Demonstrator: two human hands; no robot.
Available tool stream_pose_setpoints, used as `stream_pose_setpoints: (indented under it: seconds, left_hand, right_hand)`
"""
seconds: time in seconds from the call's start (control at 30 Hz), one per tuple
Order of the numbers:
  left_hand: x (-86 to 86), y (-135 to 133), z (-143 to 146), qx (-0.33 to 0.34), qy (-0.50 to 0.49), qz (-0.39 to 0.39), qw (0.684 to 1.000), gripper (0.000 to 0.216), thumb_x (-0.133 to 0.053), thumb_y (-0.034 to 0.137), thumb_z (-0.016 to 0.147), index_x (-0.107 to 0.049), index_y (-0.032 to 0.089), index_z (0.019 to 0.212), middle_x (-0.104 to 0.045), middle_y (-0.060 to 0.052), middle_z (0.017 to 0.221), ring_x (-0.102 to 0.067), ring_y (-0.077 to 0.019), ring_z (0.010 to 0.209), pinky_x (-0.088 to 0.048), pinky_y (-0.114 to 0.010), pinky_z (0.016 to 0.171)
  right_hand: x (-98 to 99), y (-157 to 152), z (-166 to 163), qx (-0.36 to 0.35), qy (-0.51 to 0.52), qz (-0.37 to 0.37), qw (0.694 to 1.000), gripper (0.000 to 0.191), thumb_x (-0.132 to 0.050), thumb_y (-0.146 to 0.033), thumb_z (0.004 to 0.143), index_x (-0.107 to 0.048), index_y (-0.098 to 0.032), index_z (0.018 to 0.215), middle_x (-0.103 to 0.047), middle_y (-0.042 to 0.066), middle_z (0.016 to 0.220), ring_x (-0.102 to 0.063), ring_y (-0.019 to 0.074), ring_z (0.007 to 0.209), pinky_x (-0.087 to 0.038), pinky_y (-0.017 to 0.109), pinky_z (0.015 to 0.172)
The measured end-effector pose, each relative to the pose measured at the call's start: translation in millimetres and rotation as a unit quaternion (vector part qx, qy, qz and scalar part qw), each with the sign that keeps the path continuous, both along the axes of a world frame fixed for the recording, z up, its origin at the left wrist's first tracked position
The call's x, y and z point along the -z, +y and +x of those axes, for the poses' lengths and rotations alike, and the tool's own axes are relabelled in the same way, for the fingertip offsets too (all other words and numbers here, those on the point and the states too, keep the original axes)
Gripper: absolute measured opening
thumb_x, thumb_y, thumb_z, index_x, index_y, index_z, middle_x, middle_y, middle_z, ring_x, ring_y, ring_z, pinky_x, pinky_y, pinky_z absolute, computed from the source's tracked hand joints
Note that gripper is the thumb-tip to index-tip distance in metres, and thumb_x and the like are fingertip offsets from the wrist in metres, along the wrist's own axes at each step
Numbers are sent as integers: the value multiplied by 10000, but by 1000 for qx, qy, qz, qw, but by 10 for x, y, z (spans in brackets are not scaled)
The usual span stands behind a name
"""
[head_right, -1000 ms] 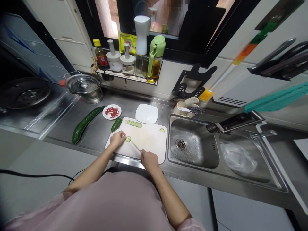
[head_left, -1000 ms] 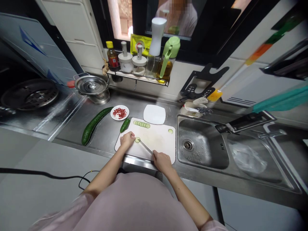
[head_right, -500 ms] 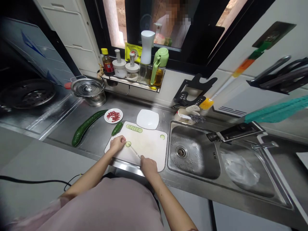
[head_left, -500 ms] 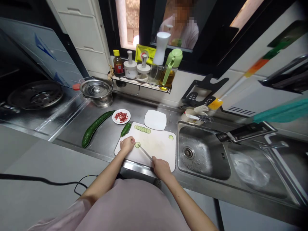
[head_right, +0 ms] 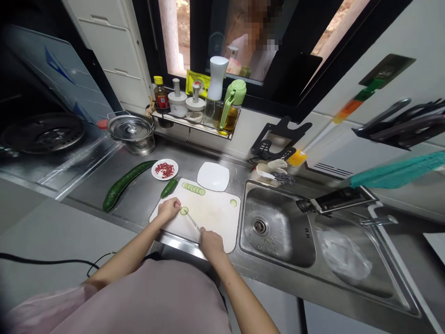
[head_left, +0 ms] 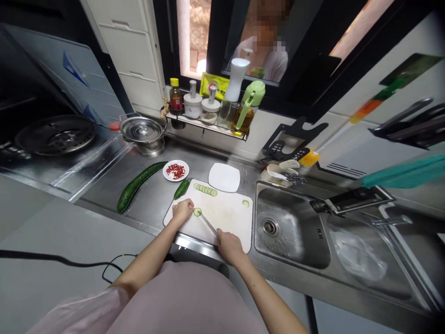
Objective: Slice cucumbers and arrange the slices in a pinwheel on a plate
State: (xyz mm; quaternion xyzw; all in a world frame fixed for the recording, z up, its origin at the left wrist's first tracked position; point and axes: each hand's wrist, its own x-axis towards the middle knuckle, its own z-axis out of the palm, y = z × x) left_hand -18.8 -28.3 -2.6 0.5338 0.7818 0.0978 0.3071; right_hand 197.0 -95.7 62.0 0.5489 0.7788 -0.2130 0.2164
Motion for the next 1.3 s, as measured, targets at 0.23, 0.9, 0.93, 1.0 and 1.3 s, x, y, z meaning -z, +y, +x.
stream_pose_setpoints:
  seconds: [0.23,0.9,0.93,1.0,1.3]
  left_hand:
    - [1,3,-13,2,-4,-4,1000,98,-606,289,752,-630,265,844,-715,12,912,-624,-200,934,-356,-320,841]
    - [-9,17,-14,12,7,-17,1000,128,-616,341,767,-629,269,872,-721,25,914,-629,-185,922,-358,-318,841]
    - [-11,17,-13,12,6,-17,1000,129,-617,341,767,-628,267,872,-722,25,914,-629,-184,920,-358,-316,839]
    - [-14,17,-13,13,6,-16,1000,132,-620,340,766,-628,266,875,-724,24,915,-629,-182,918,-358,-313,836]
    - [1,12,-29,17,9,-11,1000,131,-622,349,762,-634,268,865,-721,24,917,-629,-185,919,-361,-320,850]
  right_hand:
    - [4,22,-64,2,9,4,1000,306,-342,-139,911,-538,-163,1145,-697,147,974,-657,237,952,-421,301,732]
    - [1,71,-142,7,10,-5,1000,324,-349,-118,900,-527,-156,1168,-687,163,994,-648,256,970,-424,318,743]
    - [-4,72,-143,6,8,-8,1000,332,-350,-115,895,-525,-153,1175,-686,163,998,-647,256,975,-426,318,743]
    - [-11,76,-142,5,6,-11,1000,340,-351,-116,891,-523,-150,1182,-686,162,1004,-645,251,983,-427,313,743]
    - [44,62,-97,-1,6,-1,1000,340,-357,-125,887,-533,-157,1177,-690,157,983,-648,245,976,-434,316,749]
